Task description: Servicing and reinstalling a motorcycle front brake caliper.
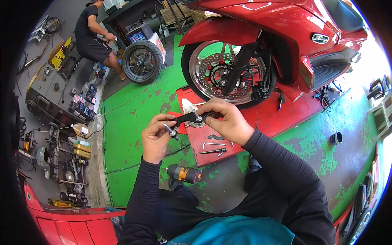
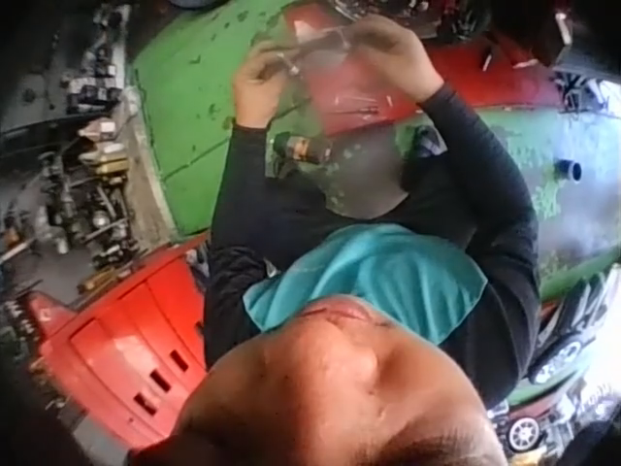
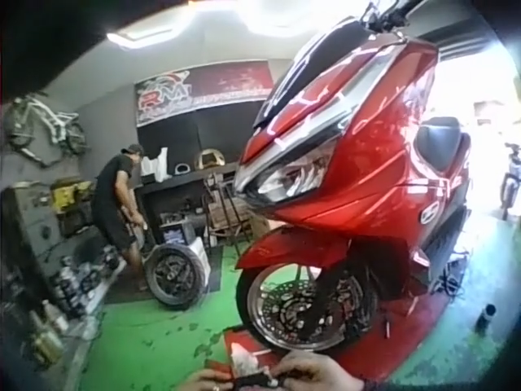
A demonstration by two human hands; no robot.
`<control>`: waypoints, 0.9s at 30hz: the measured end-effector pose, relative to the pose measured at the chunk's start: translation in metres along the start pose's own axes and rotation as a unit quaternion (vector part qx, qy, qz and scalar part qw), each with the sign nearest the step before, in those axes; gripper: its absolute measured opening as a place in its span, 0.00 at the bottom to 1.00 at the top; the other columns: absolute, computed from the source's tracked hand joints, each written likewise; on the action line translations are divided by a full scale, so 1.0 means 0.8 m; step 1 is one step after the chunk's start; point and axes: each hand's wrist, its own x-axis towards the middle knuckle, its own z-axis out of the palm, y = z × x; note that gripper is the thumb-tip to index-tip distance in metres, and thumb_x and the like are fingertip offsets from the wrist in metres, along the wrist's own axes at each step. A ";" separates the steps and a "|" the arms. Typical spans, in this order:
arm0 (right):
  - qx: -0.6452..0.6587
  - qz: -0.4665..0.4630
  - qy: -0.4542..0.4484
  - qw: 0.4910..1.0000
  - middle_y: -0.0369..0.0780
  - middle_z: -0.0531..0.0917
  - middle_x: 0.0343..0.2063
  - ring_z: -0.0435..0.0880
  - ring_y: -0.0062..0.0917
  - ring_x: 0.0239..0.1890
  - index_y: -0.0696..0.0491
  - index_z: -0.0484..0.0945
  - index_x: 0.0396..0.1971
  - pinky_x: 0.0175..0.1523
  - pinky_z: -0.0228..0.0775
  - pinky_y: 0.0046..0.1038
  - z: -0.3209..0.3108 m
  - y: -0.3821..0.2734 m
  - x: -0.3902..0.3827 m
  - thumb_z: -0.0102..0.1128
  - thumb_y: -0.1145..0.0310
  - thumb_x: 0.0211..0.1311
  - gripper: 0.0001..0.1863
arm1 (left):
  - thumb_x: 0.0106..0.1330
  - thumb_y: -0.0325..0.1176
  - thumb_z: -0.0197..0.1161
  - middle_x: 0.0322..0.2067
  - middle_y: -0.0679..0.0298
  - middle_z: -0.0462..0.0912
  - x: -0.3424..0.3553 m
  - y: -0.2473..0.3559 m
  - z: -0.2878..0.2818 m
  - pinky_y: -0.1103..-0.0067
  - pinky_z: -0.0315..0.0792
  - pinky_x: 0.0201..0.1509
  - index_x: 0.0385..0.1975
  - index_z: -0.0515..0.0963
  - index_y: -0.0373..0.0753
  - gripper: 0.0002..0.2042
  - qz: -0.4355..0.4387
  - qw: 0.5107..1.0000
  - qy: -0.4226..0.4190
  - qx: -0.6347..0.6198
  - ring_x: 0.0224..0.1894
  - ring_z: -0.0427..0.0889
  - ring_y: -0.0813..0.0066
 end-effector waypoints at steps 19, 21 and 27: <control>-0.019 0.018 -0.004 1.000 0.36 0.79 0.40 0.80 0.17 0.40 0.59 0.80 0.44 0.46 0.72 0.21 0.000 -0.009 0.000 0.59 0.82 0.60 0.13 | 0.55 0.08 0.62 0.48 0.58 0.79 -0.002 -0.004 -0.004 0.78 0.80 0.51 0.40 0.83 0.32 0.15 -0.004 0.999 -0.016 0.036 0.49 0.81 0.73; -0.017 0.020 -0.003 1.000 0.36 0.79 0.40 0.79 0.17 0.40 0.59 0.80 0.45 0.46 0.72 0.21 -0.001 -0.009 0.000 0.59 0.82 0.60 0.13 | 0.55 0.08 0.62 0.48 0.58 0.79 -0.002 -0.003 -0.003 0.79 0.79 0.52 0.40 0.83 0.32 0.15 -0.007 0.999 -0.017 0.033 0.49 0.81 0.73; -0.011 0.024 0.000 1.000 0.36 0.79 0.40 0.79 0.16 0.40 0.59 0.80 0.45 0.46 0.73 0.21 0.000 -0.007 -0.001 0.59 0.82 0.60 0.13 | 0.54 0.10 0.61 0.45 0.62 0.82 -0.004 -0.003 0.002 0.81 0.77 0.46 0.39 0.84 0.34 0.15 -0.010 1.000 -0.006 0.026 0.44 0.82 0.77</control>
